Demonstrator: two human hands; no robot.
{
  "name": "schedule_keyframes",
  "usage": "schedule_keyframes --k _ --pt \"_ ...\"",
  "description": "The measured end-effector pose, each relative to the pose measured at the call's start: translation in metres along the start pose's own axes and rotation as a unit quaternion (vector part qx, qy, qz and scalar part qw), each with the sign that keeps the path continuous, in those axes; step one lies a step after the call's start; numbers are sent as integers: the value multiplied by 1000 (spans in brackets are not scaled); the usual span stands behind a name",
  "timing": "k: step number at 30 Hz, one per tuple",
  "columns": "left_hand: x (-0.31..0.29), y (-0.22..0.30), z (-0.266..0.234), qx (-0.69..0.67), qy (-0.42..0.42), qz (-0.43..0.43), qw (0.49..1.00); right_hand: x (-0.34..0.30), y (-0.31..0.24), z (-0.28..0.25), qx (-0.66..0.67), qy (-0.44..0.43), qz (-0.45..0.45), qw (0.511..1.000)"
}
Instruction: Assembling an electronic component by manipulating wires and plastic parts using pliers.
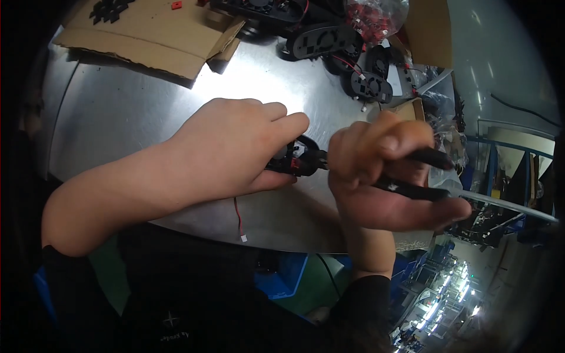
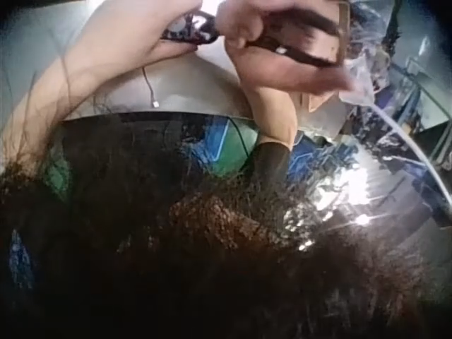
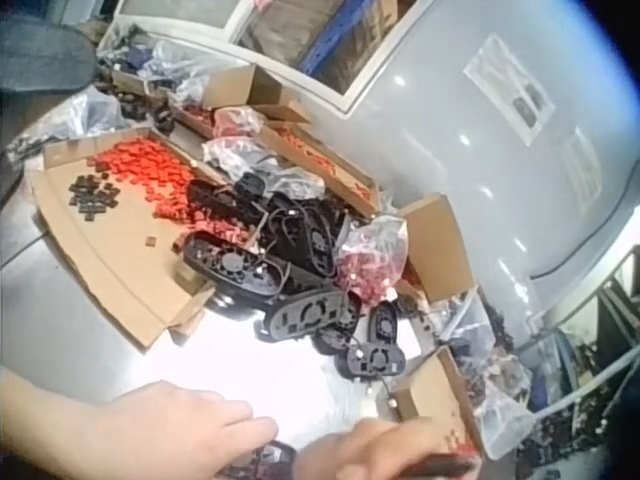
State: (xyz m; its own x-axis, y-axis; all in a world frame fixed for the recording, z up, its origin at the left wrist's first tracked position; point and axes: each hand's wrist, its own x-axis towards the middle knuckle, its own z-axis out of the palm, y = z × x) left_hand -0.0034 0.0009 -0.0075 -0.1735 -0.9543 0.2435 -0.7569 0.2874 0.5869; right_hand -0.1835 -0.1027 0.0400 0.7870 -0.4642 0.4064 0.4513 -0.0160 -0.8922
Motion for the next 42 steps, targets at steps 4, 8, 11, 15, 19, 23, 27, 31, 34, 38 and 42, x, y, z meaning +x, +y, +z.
schedule_keyframes --k 4,8,11,15,19,23,27,31,34,38,42 --pt "-1 -1 -1 -5 -11 -6 1000 0 1 5 -35 -16 -26 999" --pt "-2 -2 0 -3 8 8 1000 0 0 8 -13 -43 -30 999" --pt "0 -3 1 -7 3 -2 1000 -7 5 13 -77 -30 -19 996" --pt "-3 -2 -1 -4 8 -4 1000 -3 0 13 -44 -50 -42 997" --pt "-2 -1 2 4 17 1 1000 -6 16 15 -31 -5 -110 993" --pt "-2 -2 1 4 13 -9 1000 -8 4 17 -90 -25 -9 996" --pt "-1 -3 3 -2 24 3 1000 3 -3 12 -15 -25 -78 997" --pt "-1 -1 2 4 20 -5 1000 -3 2 24 -47 35 -65 996" --pt "-3 -2 5 -3 33 -3 999 -3 5 29 -53 100 9 994" --pt "-2 -1 5 -4 35 -1 999 -3 4 32 -78 124 11 989" --pt "-3 -2 7 -6 47 3 999 -3 9 33 -97 97 -14 990"
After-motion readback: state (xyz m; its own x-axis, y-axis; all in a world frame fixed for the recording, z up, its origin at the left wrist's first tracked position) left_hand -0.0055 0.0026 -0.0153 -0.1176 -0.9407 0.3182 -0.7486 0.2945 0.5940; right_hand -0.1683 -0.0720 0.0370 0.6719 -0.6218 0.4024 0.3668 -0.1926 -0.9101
